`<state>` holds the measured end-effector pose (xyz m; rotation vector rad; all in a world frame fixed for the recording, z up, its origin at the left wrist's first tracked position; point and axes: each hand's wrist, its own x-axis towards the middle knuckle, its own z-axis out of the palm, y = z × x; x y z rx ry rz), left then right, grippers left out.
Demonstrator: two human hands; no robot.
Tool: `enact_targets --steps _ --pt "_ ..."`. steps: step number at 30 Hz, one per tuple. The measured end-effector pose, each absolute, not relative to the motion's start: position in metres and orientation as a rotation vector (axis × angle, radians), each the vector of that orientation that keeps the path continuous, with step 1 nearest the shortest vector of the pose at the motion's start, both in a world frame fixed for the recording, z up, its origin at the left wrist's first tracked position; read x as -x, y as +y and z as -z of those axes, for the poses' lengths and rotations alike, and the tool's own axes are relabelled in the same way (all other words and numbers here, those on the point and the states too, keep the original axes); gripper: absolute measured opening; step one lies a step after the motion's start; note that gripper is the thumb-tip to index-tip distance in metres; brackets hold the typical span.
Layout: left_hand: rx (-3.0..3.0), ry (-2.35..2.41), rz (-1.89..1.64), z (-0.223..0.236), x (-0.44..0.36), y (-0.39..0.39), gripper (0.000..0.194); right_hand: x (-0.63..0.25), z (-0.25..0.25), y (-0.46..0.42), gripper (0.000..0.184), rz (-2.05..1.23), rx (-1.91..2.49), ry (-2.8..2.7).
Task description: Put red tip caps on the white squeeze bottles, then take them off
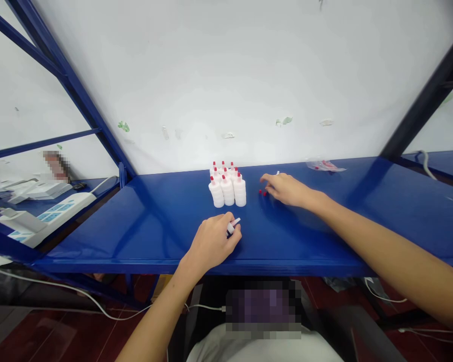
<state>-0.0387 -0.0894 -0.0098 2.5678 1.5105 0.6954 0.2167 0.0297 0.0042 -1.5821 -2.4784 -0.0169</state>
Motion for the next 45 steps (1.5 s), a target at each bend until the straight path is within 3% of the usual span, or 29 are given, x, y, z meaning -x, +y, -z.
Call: enact_targets --steps 6,19,24,29,33,37,41,45 --pt "-2.57 1.503 -0.689 0.009 0.039 -0.089 0.025 -0.217 -0.007 0.03 0.023 -0.079 1.571 -2.498" --pt "-2.586 1.492 -0.686 0.01 0.039 -0.089 0.025 -0.209 -0.003 0.027 0.042 -0.163 1.414 -2.407" --pt "-2.562 1.458 -0.712 0.009 0.039 -0.089 0.027 -0.195 -0.016 0.004 0.022 0.005 1.266 -2.321" --pt "-2.5 1.317 -0.751 0.009 0.041 -0.088 0.025 -0.166 -0.02 -0.037 0.033 -0.252 0.881 -2.547" --pt "-2.429 1.246 -0.785 0.011 0.043 -0.088 0.031 -0.157 -0.014 -0.048 0.03 -0.394 0.729 -2.515" --pt "-2.36 1.345 -0.787 0.01 0.043 -0.088 0.058 -0.176 -0.013 -0.023 0.023 -0.284 0.878 -2.145" --pt "-2.434 1.377 -0.763 0.008 0.042 -0.088 0.037 -0.213 -0.013 0.026 0.02 -0.017 1.22 -1.674" --pt "-2.513 1.402 -0.735 0.009 0.041 -0.087 0.042 -0.241 -0.008 0.06 0.019 0.087 1.577 -1.575"
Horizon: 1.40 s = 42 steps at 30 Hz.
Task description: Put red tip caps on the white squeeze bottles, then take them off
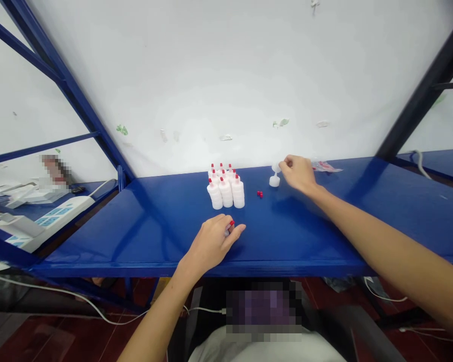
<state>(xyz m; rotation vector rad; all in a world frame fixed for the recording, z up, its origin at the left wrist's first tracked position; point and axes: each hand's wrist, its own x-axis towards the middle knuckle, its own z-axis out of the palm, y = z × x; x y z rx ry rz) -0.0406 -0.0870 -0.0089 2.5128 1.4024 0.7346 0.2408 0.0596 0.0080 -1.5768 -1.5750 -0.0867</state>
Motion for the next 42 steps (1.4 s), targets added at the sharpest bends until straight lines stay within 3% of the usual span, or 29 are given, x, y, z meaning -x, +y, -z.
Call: enact_targets --steps 8,12,16,21,27,36,42 --pt "-2.481 1.401 -0.73 0.009 0.041 -0.087 0.041 -0.243 -0.003 0.063 0.03 0.015 1.828 -1.693" --pt "-2.478 1.434 -0.752 0.009 0.04 -0.09 0.027 -0.226 -0.015 0.042 0.027 0.039 1.58 -1.748" --pt "-2.477 1.393 -0.82 0.01 0.04 -0.091 0.003 -0.184 -0.02 -0.002 0.026 -0.293 1.141 -2.031" --pt "-2.48 1.267 -0.891 0.014 0.041 -0.086 0.008 -0.146 -0.014 -0.041 0.013 -0.392 0.849 -2.345" --pt "-2.484 1.252 -0.799 0.016 0.043 -0.082 0.013 -0.152 -0.013 -0.044 0.011 -0.268 0.849 -2.579" --pt "-2.481 1.496 -0.687 0.016 0.04 -0.085 0.01 -0.146 -0.013 -0.052 0.024 0.221 0.873 -2.835" --pt "-2.573 1.602 -0.621 0.015 0.038 -0.085 0.018 -0.143 -0.004 -0.051 0.027 0.292 0.908 -2.911"
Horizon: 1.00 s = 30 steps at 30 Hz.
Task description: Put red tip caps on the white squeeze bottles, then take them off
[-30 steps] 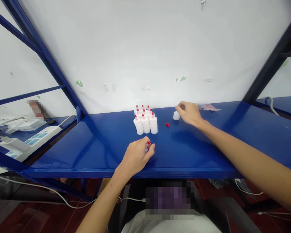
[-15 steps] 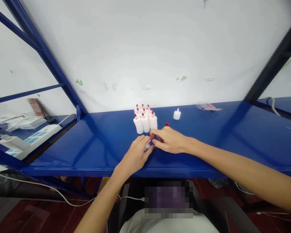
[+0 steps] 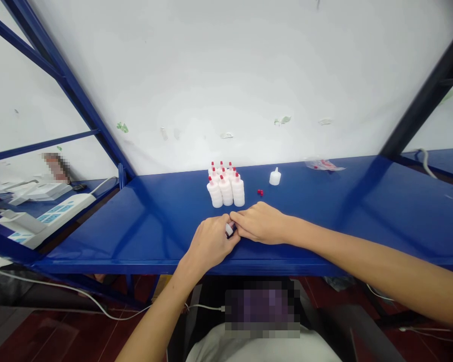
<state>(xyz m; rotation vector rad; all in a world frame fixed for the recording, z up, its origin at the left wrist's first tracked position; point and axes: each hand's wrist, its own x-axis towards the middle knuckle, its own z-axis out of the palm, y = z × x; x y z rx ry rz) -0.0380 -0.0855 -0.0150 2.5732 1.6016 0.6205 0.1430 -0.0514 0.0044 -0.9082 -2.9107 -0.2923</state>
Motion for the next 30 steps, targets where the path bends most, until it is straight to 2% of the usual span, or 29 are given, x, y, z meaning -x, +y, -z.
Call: enact_targets --steps 13,20,23,30 --pt "-2.663 1.629 -0.641 0.015 0.037 -0.091 0.013 -0.131 -0.007 -0.059 0.032 0.312 1.202 -2.824" --pt "-2.717 1.606 -0.773 0.013 0.036 -0.096 0.02 -0.176 -0.028 -0.023 0.035 0.306 1.679 -2.395" --pt "-2.679 1.555 -0.717 0.014 0.037 -0.093 0.021 -0.194 -0.029 -0.007 0.037 0.241 1.647 -2.308" --pt "-2.637 1.478 -0.664 0.013 0.038 -0.09 0.024 -0.222 -0.006 0.026 0.032 0.089 1.402 -2.504"
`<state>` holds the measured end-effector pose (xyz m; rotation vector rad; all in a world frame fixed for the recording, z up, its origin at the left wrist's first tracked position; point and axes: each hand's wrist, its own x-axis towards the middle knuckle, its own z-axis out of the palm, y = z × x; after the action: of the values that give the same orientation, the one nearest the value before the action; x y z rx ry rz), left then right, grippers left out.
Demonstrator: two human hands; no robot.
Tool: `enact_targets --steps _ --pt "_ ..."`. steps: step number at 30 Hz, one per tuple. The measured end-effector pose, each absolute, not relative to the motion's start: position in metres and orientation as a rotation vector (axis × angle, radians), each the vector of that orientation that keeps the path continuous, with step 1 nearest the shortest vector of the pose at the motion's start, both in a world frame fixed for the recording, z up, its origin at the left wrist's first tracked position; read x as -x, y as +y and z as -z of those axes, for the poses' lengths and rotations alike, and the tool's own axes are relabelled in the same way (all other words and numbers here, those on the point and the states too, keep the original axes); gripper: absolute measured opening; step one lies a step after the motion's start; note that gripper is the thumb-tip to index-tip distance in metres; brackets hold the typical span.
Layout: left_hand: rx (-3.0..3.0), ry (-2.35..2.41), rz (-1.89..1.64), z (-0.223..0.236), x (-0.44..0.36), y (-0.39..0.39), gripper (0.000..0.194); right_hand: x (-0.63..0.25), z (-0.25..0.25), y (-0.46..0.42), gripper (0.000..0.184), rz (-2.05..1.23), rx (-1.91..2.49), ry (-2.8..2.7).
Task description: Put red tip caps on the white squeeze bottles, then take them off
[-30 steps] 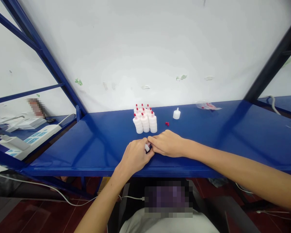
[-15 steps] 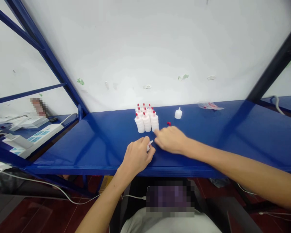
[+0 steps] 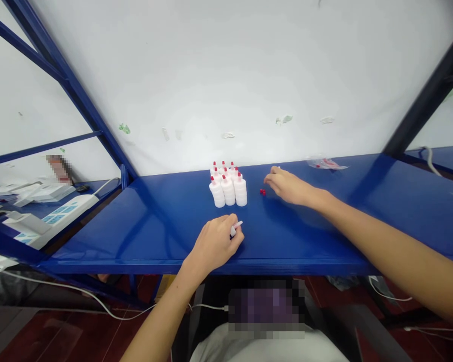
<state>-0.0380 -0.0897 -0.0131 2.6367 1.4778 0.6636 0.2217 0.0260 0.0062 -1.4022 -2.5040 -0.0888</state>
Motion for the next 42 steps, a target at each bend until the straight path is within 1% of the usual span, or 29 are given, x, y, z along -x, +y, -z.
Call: enact_targets --steps 3,7,9,12,18,26,29,32,36,37,39,42 --pt "-2.632 1.463 -0.656 0.012 0.038 -0.09 0.024 -0.223 -0.003 0.032 0.029 0.026 1.378 -2.506" --pt "-2.619 1.444 -0.653 0.012 0.038 -0.089 0.025 -0.221 -0.004 0.032 0.02 -0.093 1.483 -2.526" --pt "-2.613 1.441 -0.653 0.012 0.038 -0.089 0.025 -0.221 -0.004 0.032 0.018 -0.13 1.5 -2.536" --pt "-2.607 1.443 -0.649 0.011 0.038 -0.089 0.025 -0.221 -0.002 0.032 0.019 -0.146 1.47 -2.537" --pt "-2.609 1.445 -0.638 0.011 0.038 -0.09 0.026 -0.217 -0.003 0.026 0.012 -0.144 1.511 -2.503" --pt "-2.6 1.431 -0.644 0.01 0.038 -0.089 0.025 -0.213 -0.001 0.024 0.03 -0.245 1.353 -2.516" --pt "-2.596 1.436 -0.632 0.011 0.038 -0.09 0.026 -0.214 0.004 0.029 0.033 -0.254 1.33 -2.487" --pt "-2.602 1.433 -0.633 0.011 0.038 -0.09 0.027 -0.212 0.0 0.026 0.029 -0.191 1.315 -2.464" --pt "-2.589 1.422 -0.655 0.011 0.038 -0.09 0.028 -0.196 -0.019 0.0 0.012 -0.039 1.297 -2.414" --pt "-2.58 1.417 -0.665 0.011 0.039 -0.089 0.029 -0.19 -0.023 -0.008 0.012 -0.091 1.234 -2.437" --pt "-2.559 1.399 -0.683 0.011 0.039 -0.089 0.028 -0.177 -0.026 -0.024 0.024 -0.258 1.03 -2.535" --pt "-2.517 1.35 -0.703 0.011 0.041 -0.088 0.023 -0.16 -0.019 -0.04 0.03 -0.394 0.798 -2.603"
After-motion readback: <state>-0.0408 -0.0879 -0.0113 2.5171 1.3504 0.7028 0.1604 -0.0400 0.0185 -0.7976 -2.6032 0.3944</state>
